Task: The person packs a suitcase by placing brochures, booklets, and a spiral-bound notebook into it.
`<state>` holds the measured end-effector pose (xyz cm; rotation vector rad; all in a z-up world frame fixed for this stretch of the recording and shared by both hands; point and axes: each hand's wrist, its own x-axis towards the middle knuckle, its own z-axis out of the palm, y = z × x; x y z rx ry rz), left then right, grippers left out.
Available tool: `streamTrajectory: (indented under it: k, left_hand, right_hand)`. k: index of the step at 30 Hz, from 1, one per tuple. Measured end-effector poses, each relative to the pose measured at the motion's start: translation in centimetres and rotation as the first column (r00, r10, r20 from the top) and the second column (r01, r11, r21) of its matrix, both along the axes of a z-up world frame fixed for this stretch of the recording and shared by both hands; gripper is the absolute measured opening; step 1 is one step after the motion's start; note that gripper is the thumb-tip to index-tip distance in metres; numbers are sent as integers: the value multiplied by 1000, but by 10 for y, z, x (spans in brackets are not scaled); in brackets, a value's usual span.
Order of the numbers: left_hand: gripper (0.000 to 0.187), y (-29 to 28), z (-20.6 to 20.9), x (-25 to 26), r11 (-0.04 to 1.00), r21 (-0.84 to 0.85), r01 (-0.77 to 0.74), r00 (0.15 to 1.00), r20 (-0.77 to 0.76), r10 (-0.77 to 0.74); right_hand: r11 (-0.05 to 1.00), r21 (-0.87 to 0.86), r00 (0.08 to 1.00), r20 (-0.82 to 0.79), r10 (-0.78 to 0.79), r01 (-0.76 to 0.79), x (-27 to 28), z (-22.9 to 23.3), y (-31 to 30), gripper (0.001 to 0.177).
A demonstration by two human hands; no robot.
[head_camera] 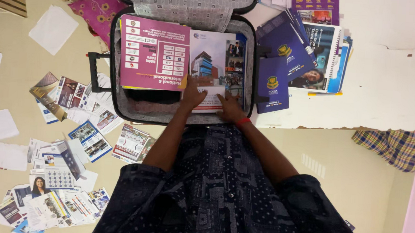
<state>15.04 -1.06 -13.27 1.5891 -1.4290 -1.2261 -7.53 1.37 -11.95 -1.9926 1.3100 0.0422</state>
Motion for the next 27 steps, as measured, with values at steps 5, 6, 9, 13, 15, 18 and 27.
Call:
streamTrajectory:
  k: [5, 6, 9, 13, 15, 18, 27]
  left_hand:
    - [118, -6, 4, 3, 975, 207, -75, 965, 263, 19]
    - [118, -6, 4, 5, 974, 212, -78, 965, 262, 20]
    - [112, -7, 4, 12, 1000, 22, -21, 960, 280, 14]
    - [92, -14, 7, 11, 996, 88, -10, 988, 152, -3]
    - [90, -9, 9, 8, 998, 64, -7, 994, 110, 0]
    - [50, -15, 13, 8, 992, 34, 125, 968, 216, -129]
    - [97, -8, 8, -9, 983, -155, -100, 968, 214, 132]
  right_hand:
    - [997, -62, 999, -4, 36, -36, -1, -3, -1, 82]
    - [998, -56, 999, -6, 39, -40, -3, -2, 0, 82]
    - [999, 38, 1000, 4, -14, 14, -7, -1, 2, 77]
    - [1000, 20, 1000, 28, -14, 13, -7, -2, 0, 73]
    - [1000, 0, 1000, 25, -1, 1, -11, -3, 6, 71]
    - [998, -67, 994, 105, 20, -13, -11, -5, 4, 69]
    - [998, -51, 998, -56, 31, -34, -3, 5, 2, 88]
